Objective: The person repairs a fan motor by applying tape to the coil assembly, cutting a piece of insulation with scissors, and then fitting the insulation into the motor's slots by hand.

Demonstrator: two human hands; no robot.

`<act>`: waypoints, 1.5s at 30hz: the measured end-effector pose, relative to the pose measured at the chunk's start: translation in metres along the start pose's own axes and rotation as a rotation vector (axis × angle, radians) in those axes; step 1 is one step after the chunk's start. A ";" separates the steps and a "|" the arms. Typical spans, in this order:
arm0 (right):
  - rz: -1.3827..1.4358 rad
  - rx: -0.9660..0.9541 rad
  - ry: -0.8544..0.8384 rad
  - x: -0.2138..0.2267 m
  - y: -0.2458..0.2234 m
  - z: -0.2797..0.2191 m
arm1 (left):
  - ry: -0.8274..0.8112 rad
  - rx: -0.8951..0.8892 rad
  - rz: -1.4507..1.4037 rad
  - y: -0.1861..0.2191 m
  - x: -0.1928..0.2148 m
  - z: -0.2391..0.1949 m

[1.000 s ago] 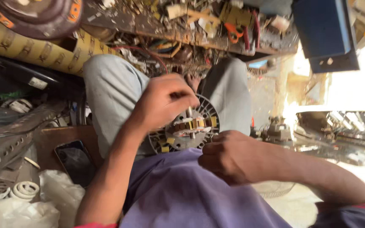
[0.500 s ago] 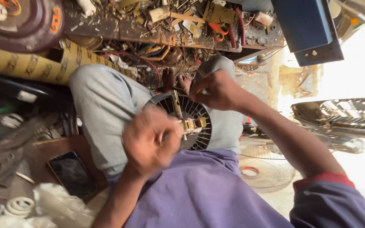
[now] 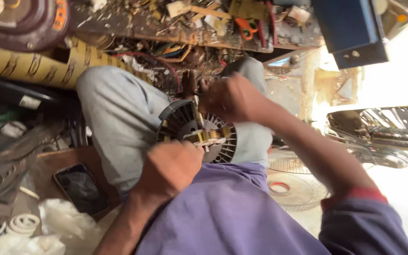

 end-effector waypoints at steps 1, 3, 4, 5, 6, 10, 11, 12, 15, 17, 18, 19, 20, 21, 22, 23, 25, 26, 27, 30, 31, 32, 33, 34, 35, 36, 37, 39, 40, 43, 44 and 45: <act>0.236 -0.065 0.082 -0.002 0.012 0.009 | 0.004 -0.018 -0.002 0.001 -0.002 0.006; 0.126 0.043 0.143 0.016 0.020 0.001 | 0.524 0.405 -0.996 -0.017 -0.004 0.023; 0.068 0.138 0.159 0.019 0.015 -0.009 | 0.395 0.526 -0.869 -0.024 -0.010 0.028; -0.109 0.064 0.139 0.030 0.010 -0.022 | 0.260 0.641 -0.746 -0.033 -0.016 0.033; -0.302 0.004 0.167 0.049 0.004 -0.027 | 0.266 0.635 -0.730 -0.040 -0.014 0.040; 0.163 0.110 0.028 0.074 -0.034 -0.037 | 0.080 0.253 -0.541 -0.027 -0.019 0.040; 0.301 0.202 -0.010 0.073 -0.042 -0.038 | -0.002 0.188 -0.486 -0.016 -0.022 0.030; 0.308 0.202 -0.007 0.072 -0.048 -0.036 | -0.009 0.191 -0.485 -0.008 -0.024 0.021; 0.319 0.253 0.000 0.065 -0.061 -0.030 | 0.036 0.223 -0.340 0.014 -0.024 -0.002; 0.296 0.238 0.003 0.066 -0.063 -0.025 | 0.133 0.286 -0.388 0.014 -0.024 -0.002; 0.294 0.235 0.004 0.068 -0.063 -0.027 | 0.133 0.283 -0.390 0.015 -0.026 0.001; 0.274 0.207 0.043 0.071 -0.061 -0.029 | 0.105 0.241 -0.367 0.014 -0.029 0.007; 0.257 0.181 0.077 0.074 -0.058 -0.032 | 0.079 0.204 -0.343 0.012 -0.032 0.013; 0.256 0.180 0.074 0.077 -0.057 -0.038 | 0.082 0.206 -0.344 0.007 -0.034 0.020; 0.223 0.062 0.169 0.081 -0.055 -0.045 | 0.121 0.154 -0.377 -0.003 -0.037 0.029; 0.189 -0.056 0.263 0.083 -0.051 -0.053 | 0.159 0.102 -0.409 -0.016 -0.041 0.038; 0.130 -0.113 0.347 0.067 -0.046 -0.060 | 0.196 0.400 -0.673 -0.052 -0.056 0.058; 0.072 -0.162 0.435 0.060 -0.042 -0.063 | 0.198 0.398 -0.672 -0.065 -0.057 0.060; 0.069 -0.160 0.435 0.052 -0.039 -0.065 | 0.155 0.444 -0.653 -0.079 -0.058 0.060; -0.181 0.011 0.301 0.020 -0.042 -0.070 | 0.014 0.463 -0.650 -0.099 -0.066 0.056; -0.129 0.025 0.239 0.010 -0.045 -0.074 | -0.076 0.424 -0.663 -0.100 -0.070 0.054; -0.080 0.040 0.179 0.003 -0.047 -0.078 | -0.080 0.429 -0.666 -0.102 -0.069 0.052; -0.074 0.037 0.177 0.001 -0.049 -0.082 | -0.101 0.344 -0.735 -0.102 -0.067 0.052; -0.097 0.171 0.091 -0.003 -0.055 -0.086 | -0.120 0.257 -0.800 -0.101 -0.064 0.053; -0.119 0.305 0.004 -0.007 -0.062 -0.091 | -0.121 0.260 -0.802 -0.101 -0.059 0.054; -0.120 0.302 0.006 -0.012 -0.071 -0.095 | -0.365 0.368 -0.838 -0.101 -0.057 0.055; 0.009 0.268 -0.145 -0.021 -0.083 -0.096 | -0.613 0.469 -0.866 -0.101 -0.055 0.055; 0.140 0.237 -0.295 -0.019 -0.095 -0.092 | -0.380 0.459 -0.770 -0.091 -0.035 0.050; 0.200 0.286 -0.315 -0.008 -0.104 -0.094 | -0.156 0.446 -0.674 -0.080 -0.023 0.042; 0.264 0.408 -0.205 0.025 -0.117 -0.091 | 0.062 0.111 -0.602 -0.016 -0.007 0.011; 0.254 0.493 -0.079 0.034 -0.112 -0.087 | -0.024 0.103 -0.577 0.001 -0.008 0.004; -0.057 0.479 -0.031 0.034 -0.100 -0.081 | -0.026 0.100 -0.571 0.009 -0.009 -0.002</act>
Point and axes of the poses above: each hand's wrist, its own z-axis towards the middle knuckle, its own x-axis out of the back of the hand, y = z × x, the point moved 2 cm from there along z, towards the middle knuckle, and after that the axes turned 3 degrees about x, right-handed, at the moved point
